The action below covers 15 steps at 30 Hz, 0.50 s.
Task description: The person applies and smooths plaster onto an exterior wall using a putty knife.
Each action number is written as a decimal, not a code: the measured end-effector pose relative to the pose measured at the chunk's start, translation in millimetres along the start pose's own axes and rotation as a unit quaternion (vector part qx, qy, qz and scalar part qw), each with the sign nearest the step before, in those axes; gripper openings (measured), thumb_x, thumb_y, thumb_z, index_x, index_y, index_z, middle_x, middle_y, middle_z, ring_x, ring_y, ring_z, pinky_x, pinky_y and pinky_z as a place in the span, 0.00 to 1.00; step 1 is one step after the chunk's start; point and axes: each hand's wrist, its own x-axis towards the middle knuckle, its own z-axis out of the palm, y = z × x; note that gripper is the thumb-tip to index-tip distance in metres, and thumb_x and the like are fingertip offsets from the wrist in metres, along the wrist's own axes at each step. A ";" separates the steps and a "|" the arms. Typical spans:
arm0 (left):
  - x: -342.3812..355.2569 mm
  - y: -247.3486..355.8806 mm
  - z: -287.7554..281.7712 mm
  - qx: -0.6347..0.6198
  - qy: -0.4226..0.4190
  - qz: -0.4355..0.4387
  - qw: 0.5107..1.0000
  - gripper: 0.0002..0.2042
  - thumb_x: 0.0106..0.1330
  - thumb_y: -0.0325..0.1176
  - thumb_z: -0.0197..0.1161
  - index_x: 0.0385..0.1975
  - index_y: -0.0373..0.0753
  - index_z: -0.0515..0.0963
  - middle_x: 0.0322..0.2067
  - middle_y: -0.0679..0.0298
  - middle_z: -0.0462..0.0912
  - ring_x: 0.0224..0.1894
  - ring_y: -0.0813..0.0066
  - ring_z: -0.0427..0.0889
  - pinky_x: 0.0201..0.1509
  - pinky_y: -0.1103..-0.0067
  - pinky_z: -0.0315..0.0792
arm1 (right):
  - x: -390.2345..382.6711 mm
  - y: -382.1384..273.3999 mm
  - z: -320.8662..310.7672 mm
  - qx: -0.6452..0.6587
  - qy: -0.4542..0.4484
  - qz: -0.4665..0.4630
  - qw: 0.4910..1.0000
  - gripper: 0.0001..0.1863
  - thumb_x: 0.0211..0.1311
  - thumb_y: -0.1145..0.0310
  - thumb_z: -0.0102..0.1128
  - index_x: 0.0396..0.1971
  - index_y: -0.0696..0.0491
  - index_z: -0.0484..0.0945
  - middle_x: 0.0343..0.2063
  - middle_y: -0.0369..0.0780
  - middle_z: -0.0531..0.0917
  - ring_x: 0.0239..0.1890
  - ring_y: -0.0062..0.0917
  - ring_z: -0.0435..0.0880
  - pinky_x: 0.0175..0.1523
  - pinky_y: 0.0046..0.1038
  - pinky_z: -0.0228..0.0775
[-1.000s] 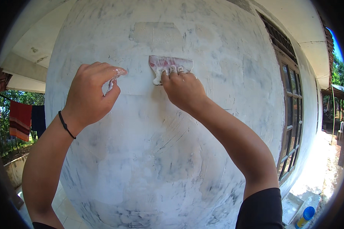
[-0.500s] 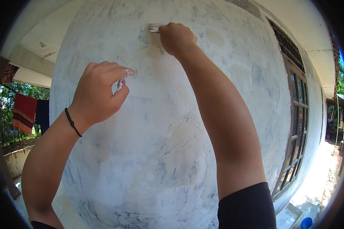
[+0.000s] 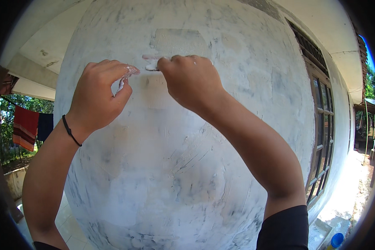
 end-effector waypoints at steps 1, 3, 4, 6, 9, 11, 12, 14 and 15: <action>1.7 -1.5 -1.2 -0.008 0.037 0.001 0.999 0.08 0.51 0.28 0.57 0.29 0.36 0.81 0.22 0.63 0.79 0.29 0.68 0.77 0.39 0.73 0.65 | 17.3 10.6 6.9 -0.021 0.047 -0.003 0.999 0.10 0.51 0.78 0.51 0.32 0.53 0.78 0.25 0.41 0.81 0.29 0.35 0.82 0.33 0.33 0.74; 6.1 -1.3 -1.1 -0.004 0.046 -0.002 0.999 0.08 0.51 0.28 0.57 0.29 0.36 0.81 0.22 0.63 0.80 0.29 0.68 0.77 0.38 0.73 0.65 | 54.1 42.6 28.5 -0.055 0.088 -0.002 0.995 0.13 0.53 0.78 0.50 0.37 0.51 0.78 0.27 0.42 0.82 0.29 0.36 0.82 0.33 0.34 0.74; 6.6 -0.7 -2.1 0.002 0.052 -0.006 0.999 0.08 0.51 0.28 0.57 0.29 0.36 0.81 0.22 0.63 0.80 0.29 0.68 0.77 0.38 0.73 0.65 | 68.4 54.4 38.4 -0.064 0.084 0.000 0.994 0.15 0.54 0.77 0.49 0.41 0.50 0.78 0.29 0.43 0.82 0.28 0.37 0.81 0.34 0.35 0.74; 3.4 2.0 -0.9 0.002 0.053 -0.005 0.999 0.08 0.51 0.27 0.57 0.29 0.36 0.81 0.23 0.63 0.80 0.29 0.68 0.77 0.38 0.73 0.65 | 75.6 62.5 45.3 -0.073 0.034 0.017 0.997 0.15 0.54 0.77 0.49 0.42 0.51 0.78 0.28 0.43 0.82 0.29 0.37 0.81 0.35 0.35 0.74; -1.7 -5.2 -1.5 0.007 0.033 -0.006 0.999 0.08 0.51 0.27 0.57 0.29 0.37 0.81 0.23 0.63 0.80 0.29 0.68 0.77 0.38 0.73 0.65 | 61.2 48.5 65.4 -0.091 -0.046 0.018 0.995 0.15 0.54 0.77 0.49 0.42 0.53 0.77 0.28 0.44 0.82 0.30 0.38 0.82 0.36 0.34 0.74; -7.5 -12.0 -4.2 0.008 0.015 -0.011 1.000 0.08 0.51 0.27 0.57 0.29 0.37 0.81 0.23 0.63 0.80 0.29 0.69 0.77 0.38 0.73 0.65 | 29.9 20.8 65.1 -0.090 -0.092 -0.014 0.992 0.15 0.53 0.77 0.50 0.41 0.56 0.76 0.26 0.44 0.81 0.30 0.37 0.82 0.36 0.33 0.74; -10.7 -16.1 -4.1 0.012 0.023 -0.015 1.000 0.08 0.51 0.26 0.57 0.29 0.37 0.80 0.23 0.64 0.80 0.29 0.69 0.77 0.38 0.73 0.65 | 13.6 7.2 60.2 -0.076 -0.105 -0.029 0.991 0.14 0.53 0.77 0.50 0.40 0.58 0.76 0.25 0.44 0.81 0.30 0.37 0.82 0.36 0.33 0.74; -11.0 -16.4 -2.4 0.004 0.036 -0.014 0.999 0.08 0.51 0.26 0.57 0.29 0.38 0.80 0.23 0.64 0.80 0.29 0.69 0.77 0.38 0.74 0.65 | -18.8 -9.4 48.6 -0.059 -0.118 -0.054 0.990 0.14 0.52 0.78 0.51 0.41 0.58 0.75 0.24 0.45 0.81 0.30 0.36 0.82 0.35 0.32 0.75; -10.8 -15.1 -2.9 -0.003 0.017 -0.027 0.999 0.09 0.51 0.25 0.56 0.31 0.37 0.80 0.28 0.62 0.81 0.33 0.67 0.78 0.41 0.73 0.65 | -27.3 -14.8 39.6 -0.066 -0.121 -0.051 0.989 0.14 0.52 0.78 0.51 0.41 0.58 0.75 0.24 0.45 0.81 0.30 0.36 0.82 0.35 0.32 0.75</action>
